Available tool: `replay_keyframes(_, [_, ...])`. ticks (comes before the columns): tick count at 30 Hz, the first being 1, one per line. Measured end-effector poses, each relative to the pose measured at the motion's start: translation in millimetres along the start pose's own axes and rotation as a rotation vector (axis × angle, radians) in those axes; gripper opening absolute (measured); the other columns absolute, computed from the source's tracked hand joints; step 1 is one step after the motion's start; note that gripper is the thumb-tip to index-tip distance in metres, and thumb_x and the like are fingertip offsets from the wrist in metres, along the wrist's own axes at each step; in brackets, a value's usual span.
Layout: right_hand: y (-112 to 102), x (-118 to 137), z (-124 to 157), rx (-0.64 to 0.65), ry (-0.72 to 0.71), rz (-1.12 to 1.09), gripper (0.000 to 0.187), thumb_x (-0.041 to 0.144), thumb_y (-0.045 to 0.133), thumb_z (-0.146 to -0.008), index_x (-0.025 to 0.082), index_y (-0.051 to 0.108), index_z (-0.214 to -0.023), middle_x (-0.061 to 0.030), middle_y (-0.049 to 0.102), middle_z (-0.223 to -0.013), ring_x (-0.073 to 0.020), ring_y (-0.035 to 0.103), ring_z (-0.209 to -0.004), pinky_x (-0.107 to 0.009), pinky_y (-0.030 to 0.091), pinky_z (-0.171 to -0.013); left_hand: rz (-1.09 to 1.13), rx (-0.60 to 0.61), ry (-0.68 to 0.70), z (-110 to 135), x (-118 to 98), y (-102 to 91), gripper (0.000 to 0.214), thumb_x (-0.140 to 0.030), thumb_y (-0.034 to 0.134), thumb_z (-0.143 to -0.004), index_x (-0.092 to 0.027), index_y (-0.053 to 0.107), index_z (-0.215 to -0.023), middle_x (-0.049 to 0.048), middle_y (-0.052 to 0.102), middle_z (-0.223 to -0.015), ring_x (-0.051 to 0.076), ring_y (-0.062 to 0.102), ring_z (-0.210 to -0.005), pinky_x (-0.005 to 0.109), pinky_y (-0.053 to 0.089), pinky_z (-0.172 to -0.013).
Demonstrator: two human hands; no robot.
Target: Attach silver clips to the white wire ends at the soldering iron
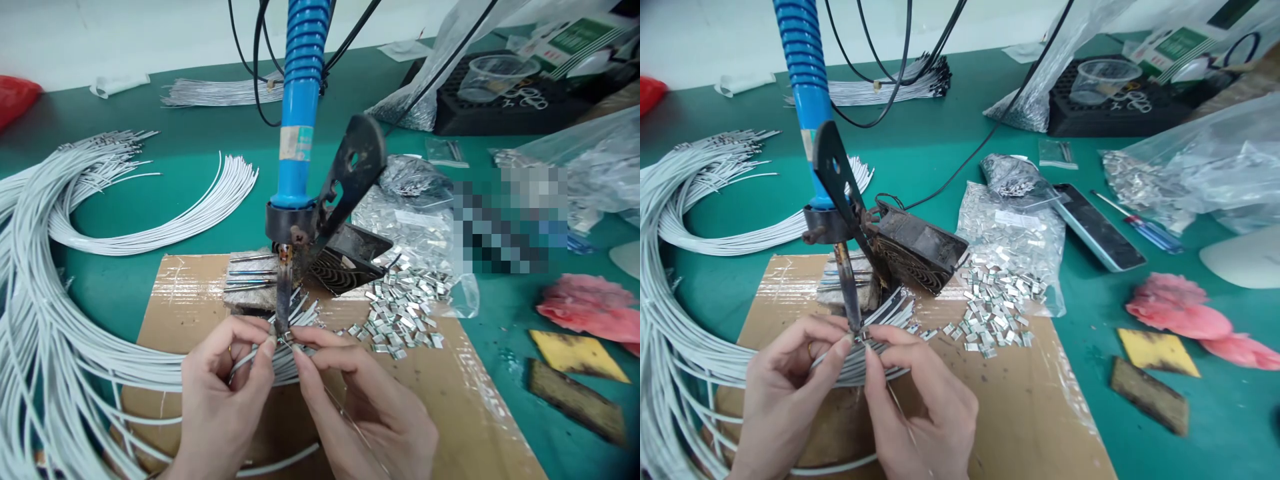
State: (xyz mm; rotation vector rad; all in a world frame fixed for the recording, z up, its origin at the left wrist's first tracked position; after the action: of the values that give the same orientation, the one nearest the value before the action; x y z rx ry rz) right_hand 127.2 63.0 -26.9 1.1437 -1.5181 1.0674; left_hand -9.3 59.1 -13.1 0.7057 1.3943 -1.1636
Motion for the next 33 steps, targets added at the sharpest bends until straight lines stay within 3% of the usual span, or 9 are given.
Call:
replay_keyframes(4, [0,0,0,0.013,0.002,0.004,0.018,0.01,0.072,-0.086,0.023,0.067,-0.074,-0.0039,0.081,-0.094,-0.0179,0.078,-0.088,-0.023,0.059,-0.076,-0.009,-0.002,-0.009,-1,0,-1.1,0.012,-0.018,0.074,-0.081,-0.021,0.071,-0.07,0.0029,0.075,-0.081,0.014,0.065,-0.067,0.016,0.036,-0.042])
replay_keyframes(10, [1,-3,-1,0.011,-0.018,0.012,0.018,0.009,0.071,-0.087,0.024,0.067,-0.076,0.0,0.081,-0.094,-0.0138,0.078,-0.087,-0.019,0.057,-0.077,0.034,-0.075,-0.041,1,-5,4.6,0.012,-0.017,0.074,-0.077,-0.021,0.07,-0.067,0.0022,0.074,-0.078,0.014,0.064,-0.069,0.016,0.034,-0.042])
replay_keyframes(17, [-1,-7,-1,0.042,-0.064,0.016,0.019,0.007,0.071,-0.087,0.024,0.067,-0.08,0.0015,0.08,-0.097,-0.0122,0.077,-0.088,-0.018,0.057,-0.079,0.003,-0.052,-0.045,0,-1,3.2,0.013,-0.019,0.072,-0.08,-0.021,0.069,-0.068,0.0007,0.073,-0.079,0.013,0.063,-0.067,0.015,0.04,-0.048])
replay_keyframes(22, [1,-6,0,0.031,-0.063,-0.001,0.019,0.007,0.071,-0.087,0.025,0.068,-0.08,0.0028,0.08,-0.097,-0.0111,0.077,-0.088,-0.016,0.057,-0.08,-0.041,0.071,0.014,-3,7,-3.8,0.013,-0.019,0.07,-0.087,-0.022,0.071,-0.075,0.0004,0.074,-0.084,0.012,0.065,-0.07,0.016,0.049,-0.059])
replay_keyframes(33, [1,-3,0,-0.003,-0.084,0.018,0.019,0.007,0.073,-0.086,0.025,0.069,-0.08,0.0056,0.08,-0.097,-0.0071,0.076,-0.085,-0.013,0.056,-0.081,-0.065,0.065,0.041,-2,7,-6.2,0.014,-0.019,0.07,-0.089,-0.022,0.071,-0.076,0.0004,0.074,-0.085,0.012,0.066,-0.071,0.016,0.051,-0.063])
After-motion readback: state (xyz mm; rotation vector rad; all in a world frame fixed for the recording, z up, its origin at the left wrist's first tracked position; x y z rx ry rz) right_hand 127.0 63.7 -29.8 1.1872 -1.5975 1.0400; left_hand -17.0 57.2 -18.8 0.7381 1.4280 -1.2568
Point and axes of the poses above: each hand's wrist, its own z-axis away from the middle knuckle, its own y-axis out of the palm, x = y × z, the point moved 2 cm from there along -z, towards the middle knuckle
